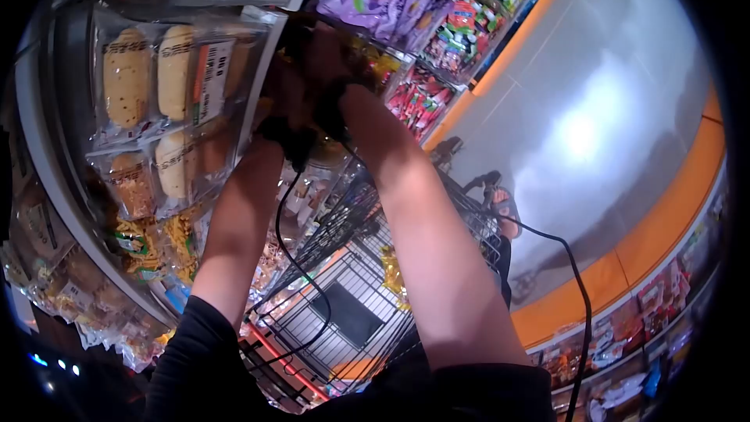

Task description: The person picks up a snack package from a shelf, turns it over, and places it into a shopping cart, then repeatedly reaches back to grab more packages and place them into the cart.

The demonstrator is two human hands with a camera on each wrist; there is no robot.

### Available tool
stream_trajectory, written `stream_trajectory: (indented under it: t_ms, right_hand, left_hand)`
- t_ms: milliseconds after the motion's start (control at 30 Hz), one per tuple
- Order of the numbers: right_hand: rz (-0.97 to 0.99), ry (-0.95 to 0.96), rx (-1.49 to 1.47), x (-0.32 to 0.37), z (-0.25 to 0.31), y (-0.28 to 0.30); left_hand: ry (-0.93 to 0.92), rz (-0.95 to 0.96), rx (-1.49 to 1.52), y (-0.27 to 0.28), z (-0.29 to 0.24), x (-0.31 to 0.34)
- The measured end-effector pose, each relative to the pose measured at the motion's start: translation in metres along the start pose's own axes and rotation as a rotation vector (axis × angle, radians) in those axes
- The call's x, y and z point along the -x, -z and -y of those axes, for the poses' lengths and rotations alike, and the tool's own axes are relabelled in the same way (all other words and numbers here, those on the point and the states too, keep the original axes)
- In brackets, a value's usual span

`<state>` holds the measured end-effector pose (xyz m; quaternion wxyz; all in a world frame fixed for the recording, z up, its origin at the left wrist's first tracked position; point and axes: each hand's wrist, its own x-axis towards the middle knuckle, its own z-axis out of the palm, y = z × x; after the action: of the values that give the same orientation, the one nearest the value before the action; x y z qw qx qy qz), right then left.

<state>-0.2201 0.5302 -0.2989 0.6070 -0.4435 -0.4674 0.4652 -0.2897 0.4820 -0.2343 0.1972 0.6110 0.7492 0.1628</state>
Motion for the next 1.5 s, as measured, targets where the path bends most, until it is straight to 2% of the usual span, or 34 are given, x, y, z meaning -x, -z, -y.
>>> stream_trajectory:
  t_ms: [33, 133, 233, 267, 333, 367, 400, 433, 467, 500, 533, 567, 633, 700, 767, 800, 900, 933, 1000, 1033, 1067, 1100, 1133, 1167, 1200, 1233, 1267, 1367, 1433, 1500]
  right_hand:
    - [-0.005, -0.046, -0.050, -0.001, 0.004, 0.003]
    - [0.226, -0.199, 0.148, -0.002, 0.002, 0.012]
    - [0.061, -0.117, 0.045, 0.023, 0.010, 0.022]
    - [0.019, -0.157, 0.017, 0.035, 0.012, 0.027]
    - [-0.104, -0.355, 0.004, 0.061, 0.043, 0.049]
    - [-0.169, -0.445, -0.006, 0.073, 0.057, 0.059]
    - [-0.230, -0.397, 0.016, 0.088, 0.060, 0.071]
    - [-0.222, -0.429, 0.005, 0.104, 0.074, 0.088]
    - [-0.213, -0.458, -0.008, 0.122, 0.090, 0.105]
    - [-0.203, -0.484, -0.027, 0.140, 0.104, 0.120]
    - [-0.127, -0.364, 0.036, 0.165, 0.108, 0.129]
    - [-0.067, -0.390, 0.067, 0.191, 0.110, 0.134]
    - [0.056, -0.442, 0.132, 0.246, 0.112, 0.143]
    - [0.273, -0.545, 0.281, 0.297, 0.100, 0.150]
    - [0.418, -0.593, 0.441, 0.345, 0.078, 0.159]
    - [0.456, -0.594, 0.526, 0.369, 0.063, 0.163]
    - [0.623, -0.667, 0.847, 0.427, 0.021, 0.182]
    - [0.494, -0.815, 0.866, 0.454, -0.013, 0.186]
    - [0.613, -0.666, 1.299, 0.468, -0.024, 0.212]
    - [0.512, -0.658, 1.450, 0.482, -0.057, 0.223]
    - [0.409, -0.639, 1.595, 0.500, -0.088, 0.230]
    - [0.551, -0.708, 1.582, 0.481, -0.066, 0.236]
    - [0.540, -0.655, 1.599, 0.479, -0.074, 0.242]
    - [0.799, -0.689, 1.613, 0.465, -0.076, 0.254]
    - [0.773, -0.706, 1.529, 0.465, -0.097, 0.267]
    - [0.735, -0.832, 1.541, 0.452, -0.064, 0.260]
    - [0.817, -0.811, 1.532, 0.452, -0.095, 0.274]
    - [0.927, -0.722, 1.452, 0.441, -0.076, 0.272]
    - [1.211, -0.685, 1.483, 0.428, -0.041, 0.247]
    - [1.253, -0.768, 1.132, 0.420, -0.002, 0.231]
  left_hand:
    - [-0.004, -0.005, -0.053, -0.004, 0.005, -0.003]
    - [-0.014, -0.008, -0.176, -0.011, 0.014, -0.006]
    - [0.013, 0.030, -0.307, -0.014, 0.025, -0.002]
    - [0.042, 0.056, -0.377, -0.013, 0.031, 0.000]
    - [0.103, 0.091, -0.481, -0.013, 0.039, 0.008]
    - [0.073, -0.053, -0.325, -0.008, 0.009, 0.030]
    - [0.020, -0.189, -0.171, -0.004, -0.023, 0.053]
    - [-0.019, -0.328, -0.020, 0.000, -0.045, 0.072]
    - [-0.114, -0.326, -0.148, -0.002, -0.027, 0.086]
    - [-0.201, -0.342, -0.146, -0.007, -0.016, 0.106]
    - [-0.288, -0.359, -0.144, -0.009, -0.009, 0.130]
    - [-0.376, -0.372, -0.138, -0.010, -0.006, 0.155]
    - [-0.351, -0.367, -0.180, -0.021, -0.013, 0.213]
    - [-0.431, -0.347, -0.288, -0.037, -0.002, 0.267]
    - [-0.406, -0.239, -0.341, -0.053, 0.000, 0.322]
    - [-0.394, -0.160, -0.243, -0.065, 0.008, 0.346]
    - [-0.334, 0.069, -0.108, -0.098, 0.018, 0.411]
    - [-0.291, 0.119, -0.148, -0.114, 0.030, 0.434]
    - [-0.196, 0.206, -0.160, -0.142, 0.049, 0.470]
    - [-0.149, 0.225, -0.166, -0.156, 0.062, 0.488]
    - [-0.017, 0.229, -0.106, -0.168, 0.071, 0.503]
    - [0.115, 0.229, -0.046, -0.179, 0.079, 0.515]
    - [0.249, 0.225, 0.015, -0.188, 0.085, 0.526]
    - [0.334, 0.197, 0.065, -0.193, 0.083, 0.536]
    - [0.420, 0.158, 0.115, -0.195, 0.078, 0.542]
    - [0.502, 0.115, 0.169, -0.192, 0.078, 0.547]
    - [0.404, 0.019, 0.197, -0.190, 0.079, 0.556]
    - [0.510, 0.016, 0.362, -0.156, 0.066, 0.571]
    - [0.530, -0.048, 0.395, -0.140, 0.065, 0.580]
    - [0.576, -0.048, 0.470, -0.122, 0.058, 0.587]
